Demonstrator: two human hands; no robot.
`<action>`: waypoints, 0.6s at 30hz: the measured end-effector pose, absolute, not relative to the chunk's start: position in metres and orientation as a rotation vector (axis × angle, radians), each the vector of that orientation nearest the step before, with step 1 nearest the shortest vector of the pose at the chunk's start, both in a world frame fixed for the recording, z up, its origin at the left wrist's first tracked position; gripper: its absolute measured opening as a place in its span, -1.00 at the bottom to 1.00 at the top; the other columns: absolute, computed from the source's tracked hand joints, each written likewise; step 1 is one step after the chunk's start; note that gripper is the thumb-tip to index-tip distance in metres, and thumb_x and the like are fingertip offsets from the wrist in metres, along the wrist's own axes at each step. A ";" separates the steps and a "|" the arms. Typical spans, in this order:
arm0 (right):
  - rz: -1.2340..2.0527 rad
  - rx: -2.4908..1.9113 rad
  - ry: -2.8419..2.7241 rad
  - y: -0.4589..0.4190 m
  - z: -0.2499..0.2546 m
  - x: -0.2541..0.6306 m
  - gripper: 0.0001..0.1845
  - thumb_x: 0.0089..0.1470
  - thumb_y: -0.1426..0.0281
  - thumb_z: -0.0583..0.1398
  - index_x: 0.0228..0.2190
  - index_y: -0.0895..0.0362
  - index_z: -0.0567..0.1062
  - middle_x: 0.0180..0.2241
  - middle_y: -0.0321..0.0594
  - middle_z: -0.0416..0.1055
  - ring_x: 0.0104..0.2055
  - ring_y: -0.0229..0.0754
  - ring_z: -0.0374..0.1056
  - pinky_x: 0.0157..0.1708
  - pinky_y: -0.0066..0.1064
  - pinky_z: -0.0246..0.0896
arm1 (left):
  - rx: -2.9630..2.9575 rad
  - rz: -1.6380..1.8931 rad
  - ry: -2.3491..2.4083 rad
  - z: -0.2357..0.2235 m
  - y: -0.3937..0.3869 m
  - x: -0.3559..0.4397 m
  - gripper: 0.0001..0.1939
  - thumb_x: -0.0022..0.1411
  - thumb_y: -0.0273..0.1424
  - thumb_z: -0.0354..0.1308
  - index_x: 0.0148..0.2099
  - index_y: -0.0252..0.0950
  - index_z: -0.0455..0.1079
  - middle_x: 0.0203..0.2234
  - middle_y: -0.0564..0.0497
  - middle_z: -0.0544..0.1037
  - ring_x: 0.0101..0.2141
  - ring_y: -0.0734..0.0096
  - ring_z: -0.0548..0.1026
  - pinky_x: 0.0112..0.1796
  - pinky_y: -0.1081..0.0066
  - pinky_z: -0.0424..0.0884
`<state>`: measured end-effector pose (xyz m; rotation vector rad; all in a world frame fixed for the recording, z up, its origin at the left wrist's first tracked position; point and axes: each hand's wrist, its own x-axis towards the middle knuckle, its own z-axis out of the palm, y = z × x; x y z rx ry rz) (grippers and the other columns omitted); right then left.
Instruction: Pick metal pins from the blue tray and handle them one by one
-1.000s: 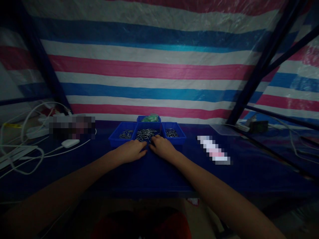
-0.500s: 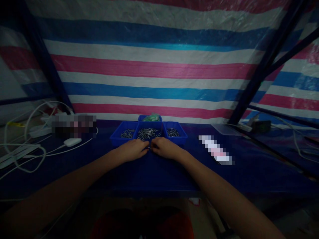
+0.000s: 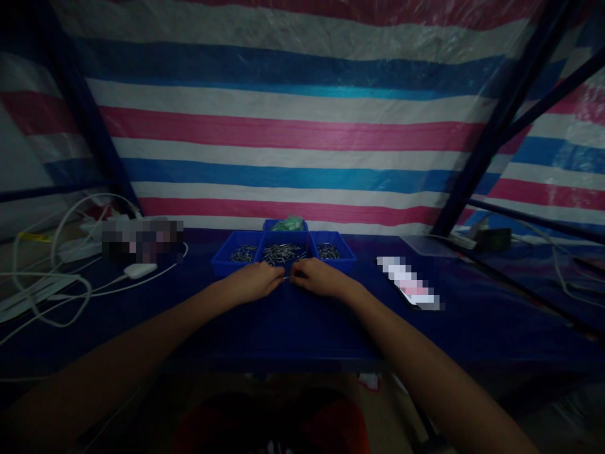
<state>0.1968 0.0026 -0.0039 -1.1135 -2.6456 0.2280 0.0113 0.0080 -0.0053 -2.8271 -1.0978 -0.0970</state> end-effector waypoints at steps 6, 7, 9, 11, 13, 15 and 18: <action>0.201 -1.088 -2.688 0.005 -0.004 0.199 -0.81 0.08 0.42 0.01 -0.41 0.18 0.41 -0.41 -0.21 0.38 -0.38 -0.26 0.27 -0.34 -0.43 0.12 | -2.822 -0.104 -1.100 -0.006 0.010 0.011 -0.73 0.24 -0.34 -0.21 -0.22 -0.33 0.28 -0.44 -0.11 0.46 -0.43 0.27 0.45 -0.47 0.38 0.31; 0.202 -1.084 -2.690 0.004 -0.003 0.198 -0.80 0.09 0.41 0.00 -0.40 0.18 0.41 -0.41 -0.21 0.38 -0.38 -0.26 0.27 -0.34 -0.43 0.12 | -2.822 -0.101 -1.111 -0.006 0.010 0.011 -0.73 0.24 -0.34 -0.21 -0.21 -0.33 0.27 -0.43 -0.12 0.46 -0.43 0.27 0.45 -0.47 0.38 0.31; 0.207 -1.091 -2.688 0.003 -0.002 0.198 -0.79 0.09 0.41 -0.01 -0.39 0.18 0.41 -0.41 -0.21 0.39 -0.39 -0.26 0.27 -0.35 -0.44 0.12 | -2.826 -0.087 -1.130 -0.007 0.011 0.010 -0.73 0.24 -0.34 -0.20 -0.21 -0.33 0.27 -0.42 -0.12 0.46 -0.42 0.27 0.45 -0.46 0.39 0.30; 0.201 -1.113 -2.680 0.002 -0.001 0.198 -0.79 0.09 0.41 -0.01 -0.40 0.17 0.41 -0.42 -0.22 0.39 -0.40 -0.27 0.27 -0.37 -0.44 0.12 | -2.832 -0.081 -1.136 -0.008 0.012 0.009 -0.73 0.25 -0.33 -0.20 -0.21 -0.33 0.27 -0.42 -0.13 0.46 -0.41 0.28 0.45 -0.46 0.39 0.30; 0.193 -1.133 -2.670 0.001 0.000 0.198 -0.79 0.09 0.42 -0.01 -0.42 0.17 0.41 -0.44 -0.23 0.39 -0.42 -0.27 0.27 -0.38 -0.44 0.11 | -2.836 -0.088 -1.134 -0.008 0.013 0.009 -0.72 0.25 -0.32 -0.21 -0.21 -0.33 0.27 -0.42 -0.12 0.46 -0.41 0.28 0.45 -0.45 0.39 0.30; 0.186 -1.136 -2.665 0.001 0.001 0.199 -0.79 0.09 0.43 -0.01 -0.42 0.17 0.41 -0.44 -0.23 0.39 -0.42 -0.27 0.28 -0.39 -0.45 0.11 | -2.839 -0.096 -1.137 -0.007 0.013 0.009 -0.72 0.25 -0.32 -0.21 -0.21 -0.33 0.27 -0.42 -0.12 0.46 -0.41 0.28 0.45 -0.44 0.39 0.30; 0.170 -1.124 -2.666 0.001 0.001 0.199 -0.80 0.08 0.44 -0.01 -0.42 0.17 0.41 -0.43 -0.22 0.39 -0.41 -0.26 0.28 -0.38 -0.45 0.11 | -2.837 -0.123 -1.137 -0.005 0.012 0.009 -0.72 0.24 -0.32 -0.21 -0.21 -0.34 0.27 -0.41 -0.13 0.46 -0.39 0.28 0.44 -0.43 0.38 0.30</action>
